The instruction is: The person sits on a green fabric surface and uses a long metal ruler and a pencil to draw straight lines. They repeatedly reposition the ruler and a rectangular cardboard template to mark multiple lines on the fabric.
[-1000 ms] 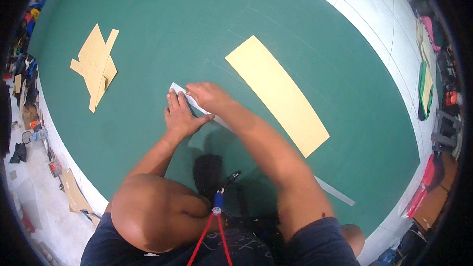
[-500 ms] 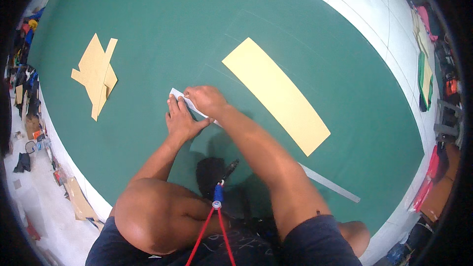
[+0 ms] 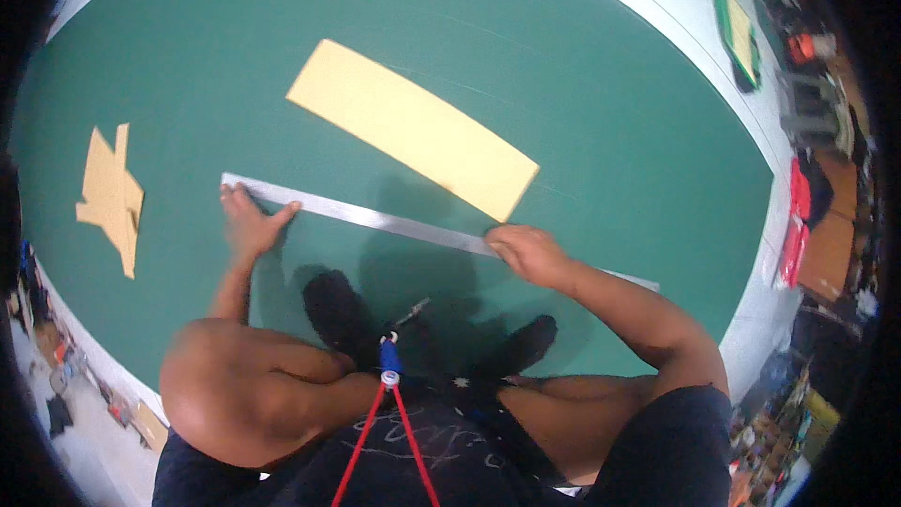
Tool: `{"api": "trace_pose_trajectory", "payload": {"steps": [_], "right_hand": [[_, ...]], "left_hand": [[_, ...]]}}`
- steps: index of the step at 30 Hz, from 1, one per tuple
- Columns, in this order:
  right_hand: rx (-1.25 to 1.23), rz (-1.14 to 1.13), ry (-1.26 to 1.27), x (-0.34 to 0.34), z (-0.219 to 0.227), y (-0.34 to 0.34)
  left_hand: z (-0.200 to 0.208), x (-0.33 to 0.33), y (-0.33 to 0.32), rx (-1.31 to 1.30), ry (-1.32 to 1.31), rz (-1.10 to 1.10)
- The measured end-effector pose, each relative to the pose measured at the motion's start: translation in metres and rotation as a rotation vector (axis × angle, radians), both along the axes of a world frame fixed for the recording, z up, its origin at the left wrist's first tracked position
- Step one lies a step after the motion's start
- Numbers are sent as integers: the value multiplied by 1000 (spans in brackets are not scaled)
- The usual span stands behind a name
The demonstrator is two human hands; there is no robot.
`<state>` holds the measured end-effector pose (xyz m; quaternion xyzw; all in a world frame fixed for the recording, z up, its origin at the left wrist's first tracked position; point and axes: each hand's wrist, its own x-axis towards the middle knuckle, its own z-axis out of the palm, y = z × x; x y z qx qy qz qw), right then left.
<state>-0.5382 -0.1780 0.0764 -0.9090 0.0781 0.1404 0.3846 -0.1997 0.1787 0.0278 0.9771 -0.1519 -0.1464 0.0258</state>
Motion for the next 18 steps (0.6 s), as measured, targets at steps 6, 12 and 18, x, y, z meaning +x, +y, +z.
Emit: {"api": "trace_pose_trajectory", "payload": {"steps": [6, 12, 18], "right_hand": [[149, -568, 276, -181, 13, -62], [263, -1080, 423, -282, 11, -109], [-354, -1092, 322, -394, -8, -136]], "left_hand": [[-15, 15, -5, -1, 24, -58], [-9, 21, 9, 7, 67, -9], [-36, 32, 1, 51, 63, -71]]}}
